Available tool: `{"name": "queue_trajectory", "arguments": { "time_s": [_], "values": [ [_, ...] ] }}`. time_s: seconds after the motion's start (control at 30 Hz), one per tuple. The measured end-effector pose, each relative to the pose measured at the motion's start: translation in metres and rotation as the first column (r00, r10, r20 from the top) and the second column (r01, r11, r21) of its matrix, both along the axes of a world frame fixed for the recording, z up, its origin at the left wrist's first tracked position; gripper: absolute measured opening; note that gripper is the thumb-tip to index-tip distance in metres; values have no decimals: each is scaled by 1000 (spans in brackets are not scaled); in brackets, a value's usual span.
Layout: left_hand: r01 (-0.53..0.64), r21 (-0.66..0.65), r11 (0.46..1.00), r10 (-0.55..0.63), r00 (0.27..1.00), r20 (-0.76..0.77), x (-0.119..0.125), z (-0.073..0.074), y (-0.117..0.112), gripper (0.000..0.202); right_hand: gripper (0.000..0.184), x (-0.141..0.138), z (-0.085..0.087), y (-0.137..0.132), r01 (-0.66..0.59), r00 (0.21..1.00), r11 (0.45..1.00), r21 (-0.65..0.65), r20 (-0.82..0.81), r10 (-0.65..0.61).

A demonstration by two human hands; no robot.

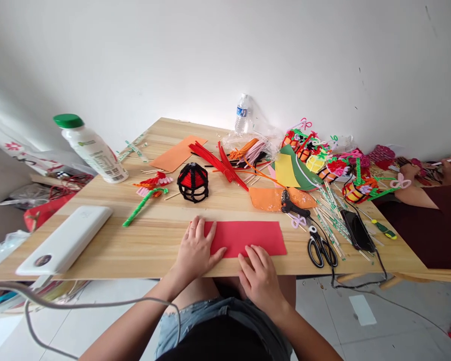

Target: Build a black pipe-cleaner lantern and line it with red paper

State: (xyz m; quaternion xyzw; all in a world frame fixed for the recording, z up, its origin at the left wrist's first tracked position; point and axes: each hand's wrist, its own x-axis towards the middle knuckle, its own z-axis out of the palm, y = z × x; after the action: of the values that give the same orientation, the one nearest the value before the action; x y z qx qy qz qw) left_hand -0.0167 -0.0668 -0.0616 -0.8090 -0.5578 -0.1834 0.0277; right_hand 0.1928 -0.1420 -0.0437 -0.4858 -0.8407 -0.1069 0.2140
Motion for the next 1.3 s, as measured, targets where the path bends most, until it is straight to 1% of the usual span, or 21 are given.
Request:
{"name": "queue_trajectory", "arguments": {
  "time_s": [0.07, 0.2, 0.27, 0.33, 0.4, 0.47, 0.5, 0.53, 0.6, 0.63, 0.67, 0.7, 0.73, 0.77, 0.8, 0.83, 0.9, 0.97, 1.03, 1.2, 1.3],
  "values": [
    [3, -6, 1000, -3, 1000, 7, 0, 0, 0, 71, 27, 13, 1, 0, 48, 999, 999, 1, -8, -48],
    [-4, -19, 1000, 4, 1000, 1, 0, 1, 0, 72, 22, 66, 8, -5, 218, 976, 974, 57, -15, -218],
    [-6, -21, 1000, 6, 1000, -5, 0, 1, 0, 72, 20, 89, 11, -9, 257, 966, 962, 92, 1, -258],
    [-8, -20, 1000, 8, 1000, -12, 0, 0, 0, 72, 19, 101, 13, -11, 279, 959, 955, 106, 19, -282],
    [-11, -16, 1000, 11, 1000, -17, 0, 0, 0, 73, 20, 97, 12, -10, 305, 951, 943, 136, 1, -308],
    [-14, -11, 1000, 14, 1000, -14, 0, 1, 0, 73, 23, 80, 9, -5, 300, 954, 938, 171, -44, -297],
    [-14, -3, 1000, 14, 1000, -11, 0, 3, 0, 73, 27, 69, 7, -2, 268, 963, 948, 170, -58, -262],
    [-8, 11, 1000, 8, 1000, -10, 0, 5, -1, 72, 31, 57, 5, 2, 204, 979, 968, 145, -53, -199],
    [43, 57, 997, -42, 999, -14, 1, 11, -2, 60, 34, 35, 2, 8, 68, 998, 995, 71, -20, -67],
    [106, 85, 991, -104, 994, -24, 3, 14, -3, 50, 32, 27, 0, 11, 44, 999, 998, 54, -17, -44],
    [197, 109, 974, -194, 980, -38, 4, 16, -5, 40, 31, 20, -1, 13, 38, 999, 998, 44, -18, -37],
    [311, 128, 942, -306, 950, -52, 7, 17, -8, 32, 29, 17, -2, 15, 45, 999, 998, 40, -26, -44],
    [429, 137, 893, -424, 903, -66, 9, 17, -10, 28, 28, 15, -2, 17, 54, 998, 998, 38, -37, -53],
    [520, 142, 842, -516, 854, -68, 12, 16, -13, 28, 28, 15, -3, 18, 57, 997, 998, 35, -46, -55],
    [578, 153, 801, -576, 815, -65, 14, 14, -17, 30, 27, 16, -3, 18, 53, 997, 998, 31, -52, -51],
    [597, 155, 787, -596, 801, -56, 15, 12, -20, 34, 28, 18, -3, 18, 45, 998, 999, 29, -53, -43],
    [592, 159, 790, -591, 805, -55, 13, 9, -25, 37, 28, 21, -3, 18, 33, 998, 999, 29, -49, -32],
    [570, 180, 802, -568, 820, -68, 6, 9, -29, 32, 29, 22, -3, 18, 30, 998, 999, 25, -50, -29],
    [555, 215, 803, -552, 830, -82, -6, 11, -31, 27, 29, 22, -3, 17, 34, 998, 999, 20, -60, -32],
    [555, 284, 782, -556, 827, -85, -38, 12, -34, 23, 29, 22, -5, 18, 30, 997, 999, 14, -71, -29],
    [498, 298, 814, -502, 862, -68, -57, 6, -32, 23, 30, 22, -5, 18, 29, 997, 999, 12, -69, -28]
  ]
}}
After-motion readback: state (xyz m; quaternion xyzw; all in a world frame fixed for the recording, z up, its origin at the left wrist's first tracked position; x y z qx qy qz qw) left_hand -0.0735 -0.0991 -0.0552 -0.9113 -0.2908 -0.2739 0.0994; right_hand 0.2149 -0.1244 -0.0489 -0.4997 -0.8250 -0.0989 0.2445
